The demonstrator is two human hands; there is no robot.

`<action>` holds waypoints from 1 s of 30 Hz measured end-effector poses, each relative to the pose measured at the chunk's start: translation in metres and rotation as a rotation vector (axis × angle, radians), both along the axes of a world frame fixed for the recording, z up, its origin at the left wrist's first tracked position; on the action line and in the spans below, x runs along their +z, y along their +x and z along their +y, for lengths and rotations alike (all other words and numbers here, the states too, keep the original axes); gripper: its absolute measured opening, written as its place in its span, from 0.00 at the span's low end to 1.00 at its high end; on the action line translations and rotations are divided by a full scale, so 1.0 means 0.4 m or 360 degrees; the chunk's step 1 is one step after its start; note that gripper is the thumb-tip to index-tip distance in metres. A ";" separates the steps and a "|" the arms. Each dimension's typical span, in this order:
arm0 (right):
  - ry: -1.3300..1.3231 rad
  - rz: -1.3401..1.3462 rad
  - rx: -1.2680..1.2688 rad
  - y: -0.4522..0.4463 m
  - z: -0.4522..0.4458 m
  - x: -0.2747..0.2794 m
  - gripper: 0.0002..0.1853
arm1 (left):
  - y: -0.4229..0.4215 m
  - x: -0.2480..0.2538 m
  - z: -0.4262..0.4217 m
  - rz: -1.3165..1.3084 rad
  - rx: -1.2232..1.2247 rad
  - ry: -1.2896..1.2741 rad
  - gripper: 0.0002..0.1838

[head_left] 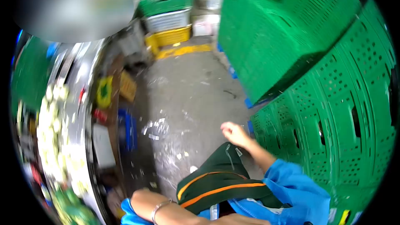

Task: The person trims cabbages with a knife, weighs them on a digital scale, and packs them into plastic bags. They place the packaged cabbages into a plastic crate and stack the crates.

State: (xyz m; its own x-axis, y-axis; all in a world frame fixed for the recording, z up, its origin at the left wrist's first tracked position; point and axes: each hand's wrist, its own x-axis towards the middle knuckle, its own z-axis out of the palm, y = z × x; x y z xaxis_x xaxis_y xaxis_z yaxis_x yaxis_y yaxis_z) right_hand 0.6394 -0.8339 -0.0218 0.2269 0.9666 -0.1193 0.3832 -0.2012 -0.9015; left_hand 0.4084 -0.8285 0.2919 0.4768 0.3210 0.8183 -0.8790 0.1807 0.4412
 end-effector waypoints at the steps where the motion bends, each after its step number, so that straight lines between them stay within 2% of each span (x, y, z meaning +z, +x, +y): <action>1: 0.0454 -0.0107 -0.0223 0.108 0.073 -0.001 0.12 | 0.047 -0.002 0.054 0.0043 0.0060 0.0091 0.26; 2: 0.0350 0.0000 -0.0483 0.220 0.137 0.088 0.12 | 0.106 -0.006 0.116 0.0079 0.0162 0.0205 0.27; 3: 0.0536 0.0014 -0.0619 0.354 0.207 0.152 0.14 | 0.172 -0.014 0.173 0.0091 0.0244 0.0303 0.27; 4: 0.0779 -0.0217 -0.0776 0.500 0.281 0.196 0.14 | 0.255 -0.021 0.231 0.0076 0.0358 0.0431 0.28; 5: 0.0929 -0.0408 -0.0895 0.655 0.355 0.255 0.13 | 0.349 -0.032 0.297 0.0078 0.0507 0.0544 0.24; 6: 0.0950 -0.0496 -0.0984 0.816 0.426 0.310 0.11 | 0.462 -0.048 0.356 0.0027 0.0743 0.0719 0.19; 7: 0.1116 -0.0859 -0.0981 0.986 0.509 0.352 0.12 | 0.581 -0.064 0.407 -0.0059 0.1072 0.0927 0.16; 9: 0.0715 -0.1376 -0.1161 1.299 0.651 0.393 0.15 | 0.824 -0.084 0.502 -0.0238 0.1628 0.1228 0.13; 10: 0.0391 -0.1828 -0.1145 1.438 0.708 0.395 0.15 | 0.924 -0.044 0.534 -0.0230 0.1744 0.1286 0.14; 11: -0.0244 -0.1614 -0.1208 1.559 0.729 0.395 0.16 | 0.983 0.000 0.547 -0.0173 0.1761 0.1314 0.15; 12: -0.0698 -0.1593 -0.1135 1.702 0.755 0.370 0.20 | 1.043 0.052 0.565 -0.0116 0.1777 0.1344 0.17; 13: -0.0655 -0.1489 -0.1294 1.722 0.752 0.381 0.22 | 1.077 0.076 0.622 -0.0100 0.1786 0.1526 0.17; 14: -0.0810 -0.1514 -0.1272 1.833 0.745 0.330 0.25 | 1.110 0.095 0.676 -0.0092 0.1785 0.1706 0.17; 16: -0.0946 -0.1470 -0.1124 1.862 0.757 0.359 0.27 | 1.130 0.058 0.858 -0.0464 0.1913 0.1860 0.15; 17: -0.1040 -0.1388 -0.0968 1.863 0.758 0.373 0.26 | 1.038 -0.022 0.882 0.0118 0.2127 0.1591 0.20; 19: -0.0975 -0.1619 -0.0896 1.910 0.759 0.330 0.25 | 0.852 -0.177 0.925 0.1563 0.2459 0.1151 0.32; 21: -0.1078 -0.1650 -0.0922 1.868 0.804 0.371 0.25 | 1.031 -0.135 1.082 0.1113 0.1964 0.0919 0.29; 22: -0.1142 -0.1636 -0.0898 1.869 0.807 0.374 0.25 | 1.043 -0.213 1.087 0.1516 0.1888 0.0908 0.27; 23: -0.1141 -0.1686 -0.0915 1.888 0.795 0.353 0.27 | 1.037 -0.349 1.066 0.1896 0.1801 0.0855 0.25; 24: -0.0930 -0.1803 -0.0851 1.936 0.759 0.311 0.29 | 1.015 -0.447 1.012 0.2018 0.1088 0.0278 0.23; 25: -0.0730 -0.1841 -0.0646 2.009 0.716 0.274 0.29 | 0.990 -0.546 0.955 0.2149 0.0534 -0.0371 0.20; 26: -0.0858 -0.1240 -0.0758 1.958 0.742 0.377 0.28 | 0.958 -0.594 0.927 0.2300 0.0164 -0.0710 0.20; 27: -0.0975 -0.1061 -0.0691 1.854 0.796 0.498 0.26 | 0.929 -0.609 0.937 0.2416 0.0105 -0.0617 0.19; 28: -0.0607 -0.1282 -0.0722 1.880 0.770 0.487 0.25 | 0.889 -0.612 0.960 0.2511 0.0162 -0.0440 0.19; 29: -0.0434 -0.1240 -0.0798 1.948 0.736 0.471 0.22 | 0.843 -0.610 0.991 0.2578 0.0257 -0.0299 0.18; 30: -0.0305 -0.1276 -0.0781 1.888 0.752 0.480 0.23 | 0.794 -0.604 1.021 0.2610 0.0374 -0.0221 0.17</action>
